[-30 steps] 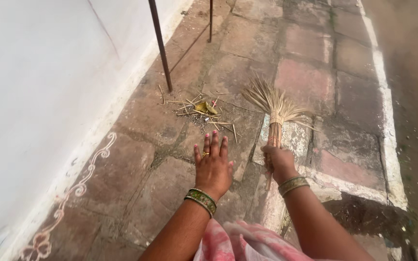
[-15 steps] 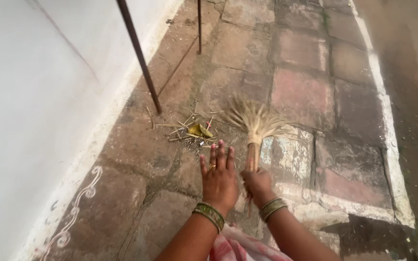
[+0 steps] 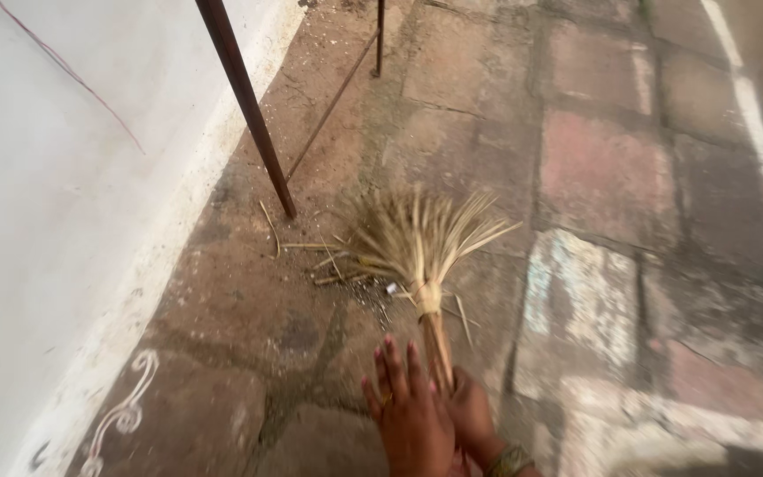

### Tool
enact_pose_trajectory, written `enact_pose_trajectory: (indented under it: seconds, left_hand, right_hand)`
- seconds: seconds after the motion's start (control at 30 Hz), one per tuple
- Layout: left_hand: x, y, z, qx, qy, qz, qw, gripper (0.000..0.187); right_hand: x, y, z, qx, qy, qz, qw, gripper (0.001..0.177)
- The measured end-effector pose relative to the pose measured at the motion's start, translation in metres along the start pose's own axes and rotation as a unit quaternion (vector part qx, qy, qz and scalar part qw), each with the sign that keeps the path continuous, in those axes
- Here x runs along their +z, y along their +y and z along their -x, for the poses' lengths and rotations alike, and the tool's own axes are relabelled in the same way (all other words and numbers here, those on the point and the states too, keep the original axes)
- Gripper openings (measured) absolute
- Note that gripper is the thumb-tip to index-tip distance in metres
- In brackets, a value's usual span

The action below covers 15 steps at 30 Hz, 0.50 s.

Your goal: The person sweeps dirt, debris, and dry leaves from a stone-paved outdoor floor using a small hand broom. The person moves the broom across the surface to gather the debris into a pile and adjusts the broom to clear debris from edges and cracks.

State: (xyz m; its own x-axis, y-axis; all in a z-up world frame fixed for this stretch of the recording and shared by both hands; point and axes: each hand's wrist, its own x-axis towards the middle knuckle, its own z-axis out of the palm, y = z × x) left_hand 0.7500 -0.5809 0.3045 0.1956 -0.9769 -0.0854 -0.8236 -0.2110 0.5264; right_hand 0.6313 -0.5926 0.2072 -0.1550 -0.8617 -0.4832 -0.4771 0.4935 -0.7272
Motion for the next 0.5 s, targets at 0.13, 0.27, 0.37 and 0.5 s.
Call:
enact_pose_trajectory:
  seconds: [0.13,0.27,0.37,0.5]
  left_hand:
    - [0.055,-0.062,-0.032,-0.022,0.067,-0.035,0.997,0.066]
    - [0.09,-0.118,-0.075,-0.048,0.032,-0.056,0.997,0.077]
    - [0.118,-0.15,-0.103,-0.015,0.042,-0.062,0.997,0.082]
    - [0.151,-0.182,-0.142,0.095,0.042,-0.114,0.988,0.081]
  right_hand:
    - [0.075,0.03,-0.031,-0.027,-0.06,-0.075,0.995,0.032]
    - [0.142,0.069,-0.079,-0.044,-0.125,-0.033,0.991,0.034]
    - [0.174,0.095,-0.131,-0.076,-0.168,0.016,0.983,0.038]
    - [0.213,0.134,-0.184,-0.137,-0.208,0.109,0.962,0.046]
